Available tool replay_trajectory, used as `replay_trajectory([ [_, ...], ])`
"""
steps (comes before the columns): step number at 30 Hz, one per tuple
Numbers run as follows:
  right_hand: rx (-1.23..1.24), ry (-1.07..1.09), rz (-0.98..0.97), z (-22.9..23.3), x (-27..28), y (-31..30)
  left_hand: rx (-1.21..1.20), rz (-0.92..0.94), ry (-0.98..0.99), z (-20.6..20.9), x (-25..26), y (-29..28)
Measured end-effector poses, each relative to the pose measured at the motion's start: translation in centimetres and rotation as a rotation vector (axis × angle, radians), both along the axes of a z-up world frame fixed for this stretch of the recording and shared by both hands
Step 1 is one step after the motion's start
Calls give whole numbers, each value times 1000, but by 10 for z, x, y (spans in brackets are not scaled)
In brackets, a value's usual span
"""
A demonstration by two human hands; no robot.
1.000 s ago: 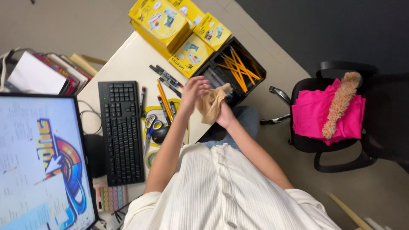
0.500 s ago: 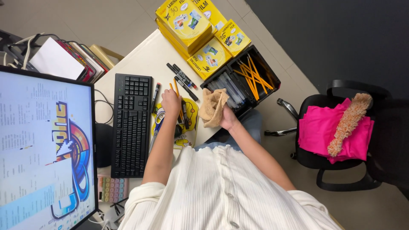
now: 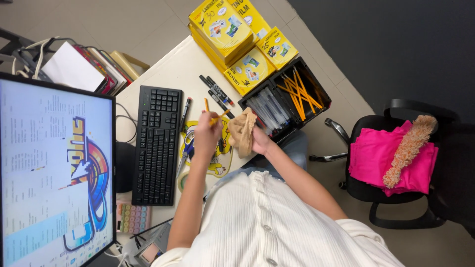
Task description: The person cleans a desk using a cloth, wiping the surface and several items including pencils, markers, and a roll of tape. The person then moves to a nearby chair and organizes a white power cord by coiling it.
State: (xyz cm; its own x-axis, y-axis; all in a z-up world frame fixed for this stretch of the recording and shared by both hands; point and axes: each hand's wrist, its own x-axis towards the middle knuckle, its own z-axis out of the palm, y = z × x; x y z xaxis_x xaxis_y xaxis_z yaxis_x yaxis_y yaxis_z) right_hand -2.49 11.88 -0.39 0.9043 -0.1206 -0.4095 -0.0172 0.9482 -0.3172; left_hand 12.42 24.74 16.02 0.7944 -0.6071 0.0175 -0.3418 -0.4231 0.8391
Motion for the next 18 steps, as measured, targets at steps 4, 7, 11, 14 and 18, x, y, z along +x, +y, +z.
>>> replay_trajectory([
  [4, -73, 27, -74, -6, 27, -11, -195, -200, -287, 9, -41, 18],
  [7, -188, 71, -255, -6, 40, -30, -190, -219, -146, 22, -61, 22],
  [11, -283, 146, -296, 20, 45, -59, -162, -295, -60, 39, -66, 21],
  [14, -259, 90, -361, 18, 44, -73, -151, -401, -9, 45, -63, 22],
  [18, -232, 139, -406, 29, 37, -79, -114, -495, 0, 34, -61, 19],
])
